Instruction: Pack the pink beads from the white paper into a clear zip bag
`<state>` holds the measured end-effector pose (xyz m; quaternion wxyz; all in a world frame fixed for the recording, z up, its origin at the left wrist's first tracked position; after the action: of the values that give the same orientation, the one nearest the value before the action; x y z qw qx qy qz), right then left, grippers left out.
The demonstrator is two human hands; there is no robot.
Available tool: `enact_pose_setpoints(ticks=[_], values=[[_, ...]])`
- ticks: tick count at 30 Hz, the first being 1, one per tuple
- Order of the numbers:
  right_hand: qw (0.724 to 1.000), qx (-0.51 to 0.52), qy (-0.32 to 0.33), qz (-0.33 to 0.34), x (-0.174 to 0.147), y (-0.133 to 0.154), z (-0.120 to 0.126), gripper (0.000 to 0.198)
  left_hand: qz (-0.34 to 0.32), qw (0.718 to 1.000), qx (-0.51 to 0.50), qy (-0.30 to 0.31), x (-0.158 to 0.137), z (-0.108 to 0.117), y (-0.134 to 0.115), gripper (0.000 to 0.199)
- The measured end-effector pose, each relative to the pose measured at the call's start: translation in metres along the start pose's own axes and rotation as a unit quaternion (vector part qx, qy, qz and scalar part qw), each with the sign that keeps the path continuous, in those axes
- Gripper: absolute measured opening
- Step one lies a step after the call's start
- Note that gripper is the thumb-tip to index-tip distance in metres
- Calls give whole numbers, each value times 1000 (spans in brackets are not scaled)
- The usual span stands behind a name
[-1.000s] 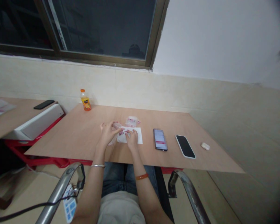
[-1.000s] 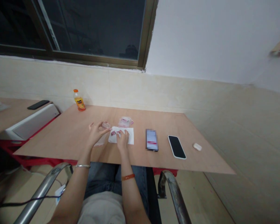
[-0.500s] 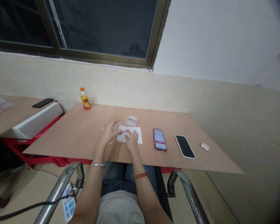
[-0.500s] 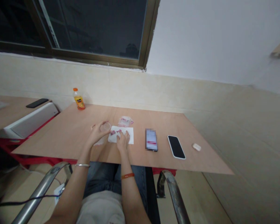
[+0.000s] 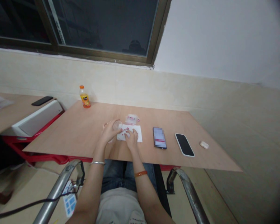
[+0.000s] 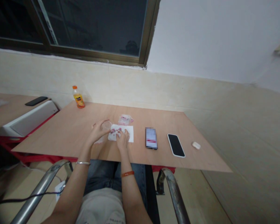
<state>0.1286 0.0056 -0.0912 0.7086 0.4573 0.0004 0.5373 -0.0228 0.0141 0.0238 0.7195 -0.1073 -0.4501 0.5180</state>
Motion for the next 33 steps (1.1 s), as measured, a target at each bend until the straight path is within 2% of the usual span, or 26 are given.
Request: enact_pose_setpoints(ticks=[4,8,12,16,19,21,24,26,30,33], values=[[1000,7,5,14,0,5,4,32,2,1000,-20,3,0,-2,3,53],[996,48,8,80,1,11,7,35,10,1000,-20,6,1,0,4,53],[986,82,64,129,0,11,6,18,15,1000,-1,3,2,4,2,49],[986,98,68,119,-2,6,0,9,14,1000,-2,4,2,5,1,49],[985,156,24,76,0,1,-4,5,8,1000,-4,12,1,3,4,51],[977,207,-38,22,3,1,-3,11,8,1000,12,21,-1,0,6,54],[954,260,-139,-54,13,9,10,21,11,999,37,35,-3,-5,9,56],[944,268,-178,-78,20,20,25,23,13,998,34,52,-4,-10,10,56],[939,276,-193,-67,32,46,54,21,23,995,-24,97,-6,-16,5,55],[941,292,-166,-42,34,59,63,21,24,993,-67,99,-7,-17,-3,52]])
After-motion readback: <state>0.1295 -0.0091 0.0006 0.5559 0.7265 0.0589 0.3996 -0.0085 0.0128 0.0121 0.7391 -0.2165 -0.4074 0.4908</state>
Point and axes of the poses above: each hand's wrist, its own x-axis towards the middle knuckle, its own z-axis out of the back of the hand, y = z × x, the point moved 1 cm from there along x, towards the middle knuckle, and after that the axes turned 11 degrees about -y, right-handed, at the moved point
